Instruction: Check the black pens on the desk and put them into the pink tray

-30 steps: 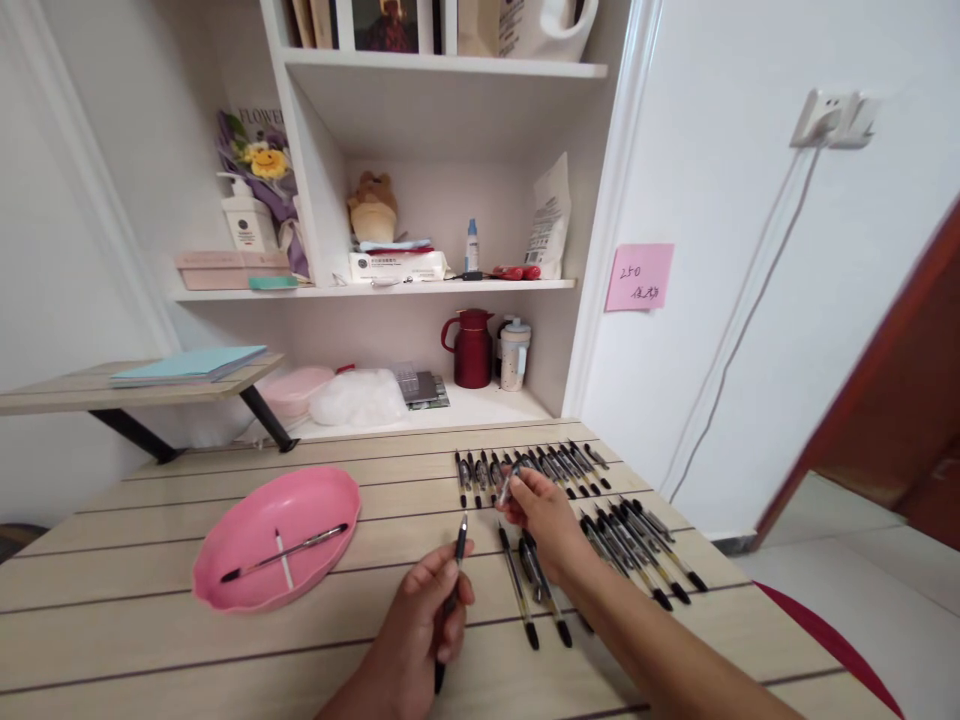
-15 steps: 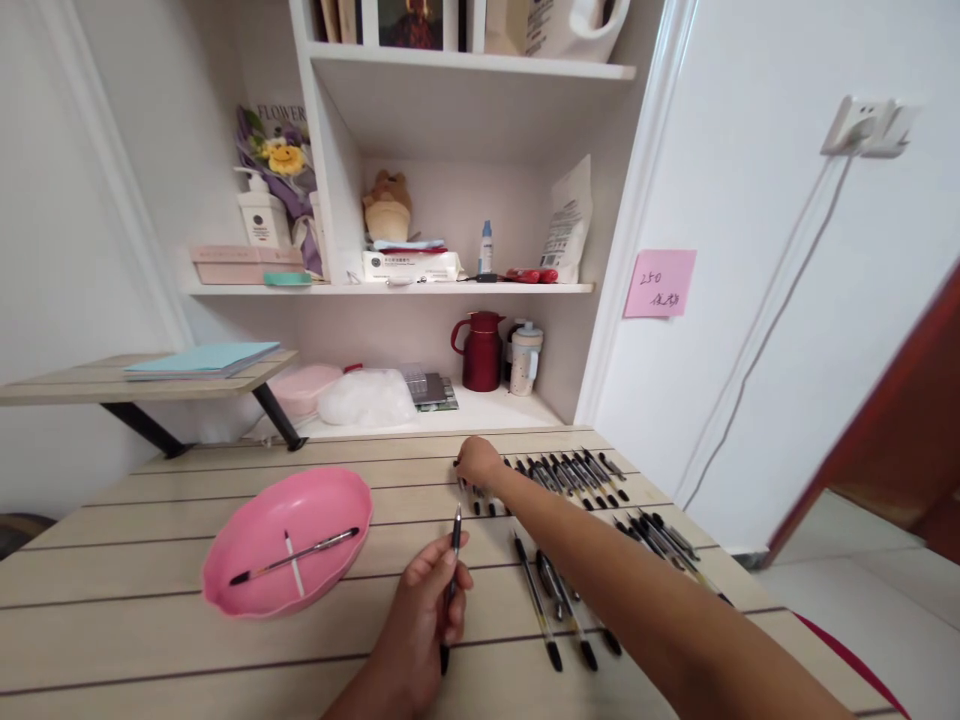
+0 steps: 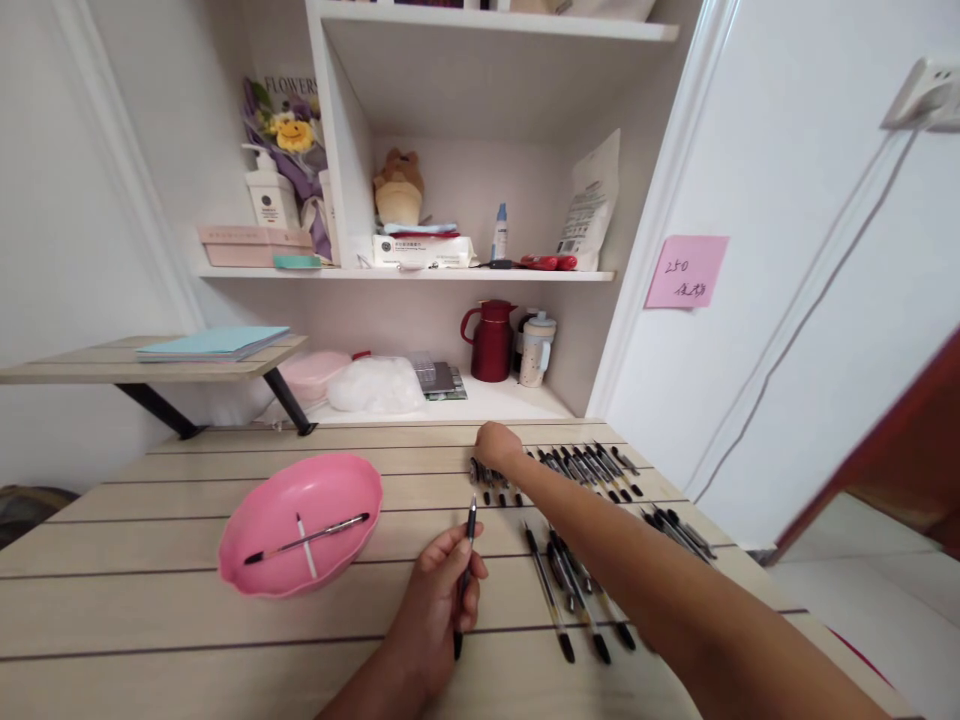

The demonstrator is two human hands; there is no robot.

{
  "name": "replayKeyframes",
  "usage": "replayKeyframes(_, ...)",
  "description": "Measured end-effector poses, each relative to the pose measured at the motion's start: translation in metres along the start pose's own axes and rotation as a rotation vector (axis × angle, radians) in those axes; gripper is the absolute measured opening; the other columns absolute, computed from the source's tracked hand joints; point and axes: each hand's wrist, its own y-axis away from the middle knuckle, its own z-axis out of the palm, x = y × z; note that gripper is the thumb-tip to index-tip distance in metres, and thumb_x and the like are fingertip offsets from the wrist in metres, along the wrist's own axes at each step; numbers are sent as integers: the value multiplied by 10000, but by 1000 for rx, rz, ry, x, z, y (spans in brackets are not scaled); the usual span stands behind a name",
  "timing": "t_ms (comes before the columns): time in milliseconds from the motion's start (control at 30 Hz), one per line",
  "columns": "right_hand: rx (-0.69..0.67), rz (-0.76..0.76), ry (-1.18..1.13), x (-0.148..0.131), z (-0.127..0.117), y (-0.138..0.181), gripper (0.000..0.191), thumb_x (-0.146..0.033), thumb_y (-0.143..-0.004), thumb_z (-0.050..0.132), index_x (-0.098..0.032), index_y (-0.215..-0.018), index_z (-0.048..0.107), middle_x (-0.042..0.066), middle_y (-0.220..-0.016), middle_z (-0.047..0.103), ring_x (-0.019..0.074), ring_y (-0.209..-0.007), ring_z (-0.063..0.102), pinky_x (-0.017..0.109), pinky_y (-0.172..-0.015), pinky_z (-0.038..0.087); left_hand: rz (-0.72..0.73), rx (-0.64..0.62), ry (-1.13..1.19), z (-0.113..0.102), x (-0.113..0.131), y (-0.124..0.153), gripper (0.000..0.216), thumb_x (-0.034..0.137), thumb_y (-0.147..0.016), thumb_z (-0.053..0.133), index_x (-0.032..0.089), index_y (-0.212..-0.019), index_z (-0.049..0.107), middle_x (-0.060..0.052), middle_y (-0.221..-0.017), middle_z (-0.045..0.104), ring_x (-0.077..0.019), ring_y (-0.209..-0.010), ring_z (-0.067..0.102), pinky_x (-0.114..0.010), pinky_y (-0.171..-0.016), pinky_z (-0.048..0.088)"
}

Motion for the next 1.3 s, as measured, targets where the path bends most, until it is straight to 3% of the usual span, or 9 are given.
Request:
replayKeyframes(233, -27, -6, 2, 0, 5, 17, 375, -294, -619, 614, -109, -945, 636, 165, -990, 631, 242, -914, 588, 279, -744, 439, 9, -12, 1, -1, -1, -1, 359, 349, -666, 615, 187, -978, 542, 44, -620, 495, -16, -358, 320, -160, -337, 176)
replayKeyframes(567, -1, 31, -228, -5, -2, 28, 299, -245, -601, 632, -95, -860, 634, 201, -1005, 610, 290, -985, 539, 324, -778, 402, 17, -5, -11, 0, 1, 1, 340, 347, -671, 615, 187, -963, 545, 45, -616, 491, -15, -361, 321, -160, -337, 178)
replayKeyframes(667, -30, 19, -411, -3, -10, 43, 271, -354, -730, 515, -114, -782, 630, 161, -905, 642, 227, -885, 580, 274, -703, 419, 13, -4, -1, -1, 1, 1, 339, 354, -662, 624, 193, -949, 546, 48, -617, 495, -19, -366, 334, -159, -340, 187)
replayKeyframes(767, -105, -18, -636, -2, -10, 76, 491, -464, -851, 239, -135, -848, 603, 101, -802, 653, 130, -652, 598, 213, -543, 417, 7, -13, 10, 0, 0, 2, 310, 349, -668, 623, 197, -925, 541, 53, -618, 495, -18, -374, 344, -155, -346, 197)
replayKeyframes(833, -153, -48, -800, -2, -6, 103, 551, -537, -838, 190, -147, -869, 577, 71, -772, 642, 94, -574, 569, 194, -501, 406, 12, -40, 12, 1, -1, 3, 260, 344, -687, 610, 193, -884, 534, 53, -619, 490, -18, -382, 350, -153, -352, 210)
replayKeyframes(900, -228, -60, -1217, -2, 1, 125, 453, -581, -734, 430, -147, -784, 550, 33, -681, 612, 79, -510, 516, 191, -478, 381, 32, -78, 3, 1, -2, 4, 204, 334, -707, 592, 182, -823, 521, 53, -611, 481, -19, -389, 353, -152, -357, 224)
replayKeyframes(1000, -150, -59, -1450, -3, 9, 142, 382, -480, -554, 678, -149, -614, 497, -39, -494, 512, 56, -433, 418, 189, -457, 331, 50, -104, -29, 1, -4, 4, 160, 302, -721, 580, 176, -776, 497, 55, -588, 467, -21, -388, 351, -149, -354, 225)
replayKeyframes(1100, -71, -72, -1519, -4, 10, 146, 354, -423, -517, 717, -136, -557, 514, -40, -462, 490, 54, -432, 401, 203, -472, 323, 53, -108, -51, 1, -6, 4, 146, 295, -733, 561, 180, -775, 480, 56, -575, 465, -24, -368, 342, -152, -339, 214)
replayKeyframes(1300, -271, -54, -1702, -3, 3, 149, 383, -482, -580, 661, -146, -743, 577, 27, -701, 603, 101, -572, 524, 229, -529, 393, 85, -136, -50, 3, -6, 8, 208, 382, -787, 472, 176, -758, 471, 50, -564, 459, -27, -341, 329, -165, -327, 206)
